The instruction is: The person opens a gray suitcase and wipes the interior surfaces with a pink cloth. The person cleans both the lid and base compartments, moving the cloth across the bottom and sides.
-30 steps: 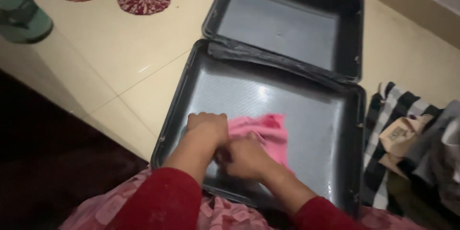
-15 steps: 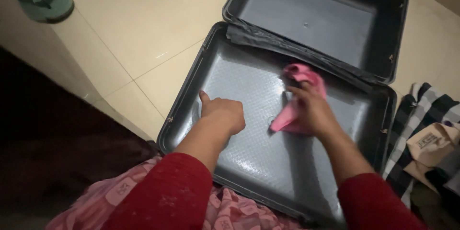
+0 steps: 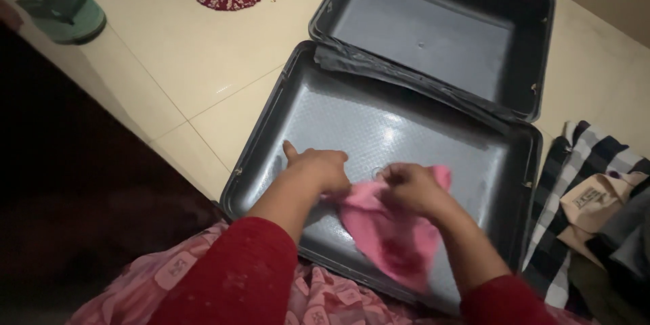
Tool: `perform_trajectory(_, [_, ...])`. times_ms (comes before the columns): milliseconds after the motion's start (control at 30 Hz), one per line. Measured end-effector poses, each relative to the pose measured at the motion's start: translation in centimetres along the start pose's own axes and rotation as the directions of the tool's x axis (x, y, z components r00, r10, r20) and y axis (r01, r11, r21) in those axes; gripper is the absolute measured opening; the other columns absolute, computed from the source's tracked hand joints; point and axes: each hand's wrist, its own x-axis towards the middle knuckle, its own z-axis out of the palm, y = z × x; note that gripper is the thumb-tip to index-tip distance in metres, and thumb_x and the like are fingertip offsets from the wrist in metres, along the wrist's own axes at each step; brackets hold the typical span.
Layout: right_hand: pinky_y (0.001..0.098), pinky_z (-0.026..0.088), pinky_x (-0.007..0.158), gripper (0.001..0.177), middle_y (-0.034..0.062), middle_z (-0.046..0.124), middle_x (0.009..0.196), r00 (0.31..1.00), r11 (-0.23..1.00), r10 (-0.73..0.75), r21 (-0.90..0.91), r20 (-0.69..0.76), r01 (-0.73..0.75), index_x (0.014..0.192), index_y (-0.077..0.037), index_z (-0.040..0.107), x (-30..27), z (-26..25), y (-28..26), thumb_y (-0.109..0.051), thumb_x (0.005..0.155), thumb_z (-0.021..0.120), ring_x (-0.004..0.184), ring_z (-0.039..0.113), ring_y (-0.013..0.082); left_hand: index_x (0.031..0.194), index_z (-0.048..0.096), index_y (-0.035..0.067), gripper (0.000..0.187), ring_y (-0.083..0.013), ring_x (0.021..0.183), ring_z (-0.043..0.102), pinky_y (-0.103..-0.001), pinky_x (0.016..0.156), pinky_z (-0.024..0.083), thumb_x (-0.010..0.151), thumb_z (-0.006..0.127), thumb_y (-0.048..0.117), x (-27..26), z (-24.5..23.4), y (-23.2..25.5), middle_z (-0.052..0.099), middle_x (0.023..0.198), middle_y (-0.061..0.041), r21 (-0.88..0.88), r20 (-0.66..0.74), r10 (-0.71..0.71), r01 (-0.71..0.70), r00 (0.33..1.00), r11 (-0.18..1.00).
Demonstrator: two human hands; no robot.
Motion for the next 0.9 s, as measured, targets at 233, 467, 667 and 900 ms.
perform_trajectory(233, [0.032,0.058,0.079,0.017,0.0036,0.07,0.103,0.783,0.805,-0.447,0.187,-0.432,0.563,0.098,-0.002,0.067,-3.2,-2.6,-6.5,0.001,0.081,0.067,0.087,0.069,0.0157,0.111,0.075,0.028,0.027,-0.0243,0.123,0.065,-0.065,0.124,0.011,0.088,0.065,0.037,-0.2,-1.9,0.6,0.077,0.118,-0.005,-0.35,-0.325,-0.008,-0.113,0.946,0.93])
perform_trajectory(467, [0.0365,0.059,0.082,0.03,0.0114,0.076,0.094,0.947,0.946,-0.299,0.097,-0.118,0.31,0.098,-0.005,0.075,-5.0,-2.7,-8.7,-0.017,0.093,0.047,0.088,0.074,0.0232,0.098,0.08,0.028,0.031,-0.0208,0.105,0.073,-0.059,0.122,0.018,0.081,0.059,0.011,-0.3,-2.4,0.3,0.08,0.101,0.0,-0.335,-0.558,0.087,-0.32,0.825,0.886])
perform_trajectory(667, [0.0495,0.041,0.105,0.04,0.0173,0.06,0.138,0.851,0.782,-0.518,-0.45,-0.084,0.432,0.124,-0.012,0.07,-3.6,4.6,-6.3,-0.02,0.085,0.063,0.128,0.054,0.0359,0.113,0.073,0.025,0.029,-0.0278,0.118,0.067,-0.063,0.12,0.017,0.087,0.061,0.025,-0.8,-2.8,-0.1,0.073,0.119,-0.006,-0.308,-0.335,-0.047,-0.062,0.941,0.949])
perform_trajectory(900, [0.0718,0.009,0.112,0.05,0.0179,0.048,0.15,0.773,0.622,-0.611,-0.501,0.171,0.602,0.132,-0.012,0.065,-3.6,9.0,-6.4,-0.021,0.083,0.066,0.144,0.032,0.0394,0.132,0.068,0.018,0.05,-0.0334,0.133,0.058,-0.067,0.122,0.012,0.092,0.041,0.032,0.0,-3.2,-0.4,0.066,0.137,-0.012,-0.181,0.0,-0.127,0.125,0.992,0.976])
